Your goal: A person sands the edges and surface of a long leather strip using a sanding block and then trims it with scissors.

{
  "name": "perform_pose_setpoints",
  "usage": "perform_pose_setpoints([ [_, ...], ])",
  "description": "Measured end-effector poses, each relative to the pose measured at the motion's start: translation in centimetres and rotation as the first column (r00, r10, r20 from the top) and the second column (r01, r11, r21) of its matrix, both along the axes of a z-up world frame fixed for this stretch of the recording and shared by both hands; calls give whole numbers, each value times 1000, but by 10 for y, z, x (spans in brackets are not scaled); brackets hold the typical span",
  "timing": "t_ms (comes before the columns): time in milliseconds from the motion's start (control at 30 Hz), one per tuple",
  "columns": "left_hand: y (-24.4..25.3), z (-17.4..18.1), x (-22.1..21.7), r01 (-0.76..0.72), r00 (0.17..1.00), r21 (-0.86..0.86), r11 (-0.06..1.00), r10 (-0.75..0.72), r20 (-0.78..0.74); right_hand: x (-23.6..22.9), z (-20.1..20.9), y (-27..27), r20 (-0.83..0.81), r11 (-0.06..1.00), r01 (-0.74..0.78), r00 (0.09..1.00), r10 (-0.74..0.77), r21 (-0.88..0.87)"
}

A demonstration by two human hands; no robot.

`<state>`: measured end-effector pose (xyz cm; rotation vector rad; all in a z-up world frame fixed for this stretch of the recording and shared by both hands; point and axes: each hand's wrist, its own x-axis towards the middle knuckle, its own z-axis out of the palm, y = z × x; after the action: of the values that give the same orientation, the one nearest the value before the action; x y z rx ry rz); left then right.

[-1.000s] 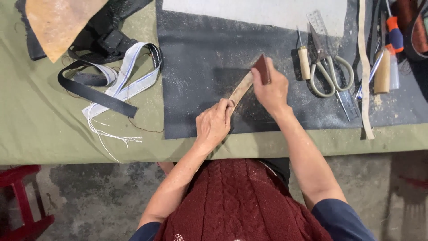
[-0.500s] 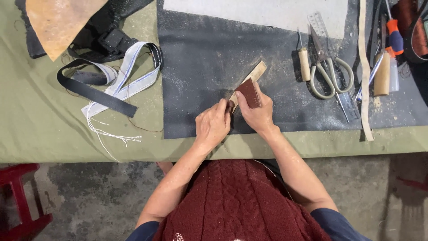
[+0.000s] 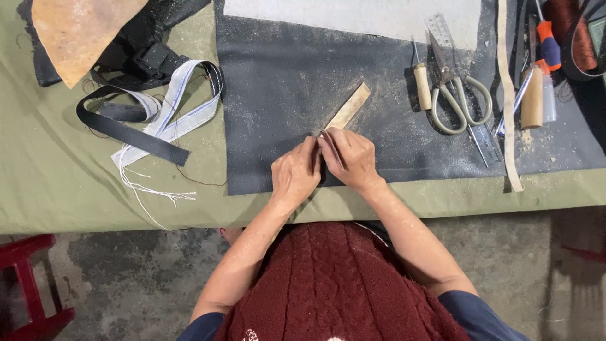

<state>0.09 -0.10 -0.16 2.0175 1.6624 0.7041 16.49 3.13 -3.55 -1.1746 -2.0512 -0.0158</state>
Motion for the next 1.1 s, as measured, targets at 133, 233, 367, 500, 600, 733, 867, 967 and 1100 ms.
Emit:
perform_pose_setpoints([
  [133,-1,0,0,-2,1000,13,1000,2,26,1,-1,-3,-5,1000,-23,1000,23,15],
  [233,-3,1,-1,-21,999,14,1000,21,31,-3,5,-9,-91,997,-64,994,60,-34],
  [367,-4,6,-2,-4,998,-45,999,6,55,3,12,-3,-212,990,86,971,-108,-108],
  [500,-7,7,-2,14,997,-36,999,-12,71,19,40,-3,-157,961,252,951,-267,-109],
  [600,-12,15,0,10,996,-20,1000,-8,88,32,35,-17,-309,925,234,894,-326,-298],
  [733,-19,6,-2,39,997,17,999,-40,59,56,3,-36,-466,932,170,828,-311,-319],
  [867,-27,4,-4,66,992,55,996,-71,106,72,-19,-44,-571,947,171,763,-302,-273],
  [967,-34,3,-5,73,984,56,996,-81,159,71,-15,-46,-615,958,158,739,-275,-238],
  [1100,-50,12,0,113,940,-15,993,-102,325,72,-1,-50,-637,974,118,740,-217,-195],
])
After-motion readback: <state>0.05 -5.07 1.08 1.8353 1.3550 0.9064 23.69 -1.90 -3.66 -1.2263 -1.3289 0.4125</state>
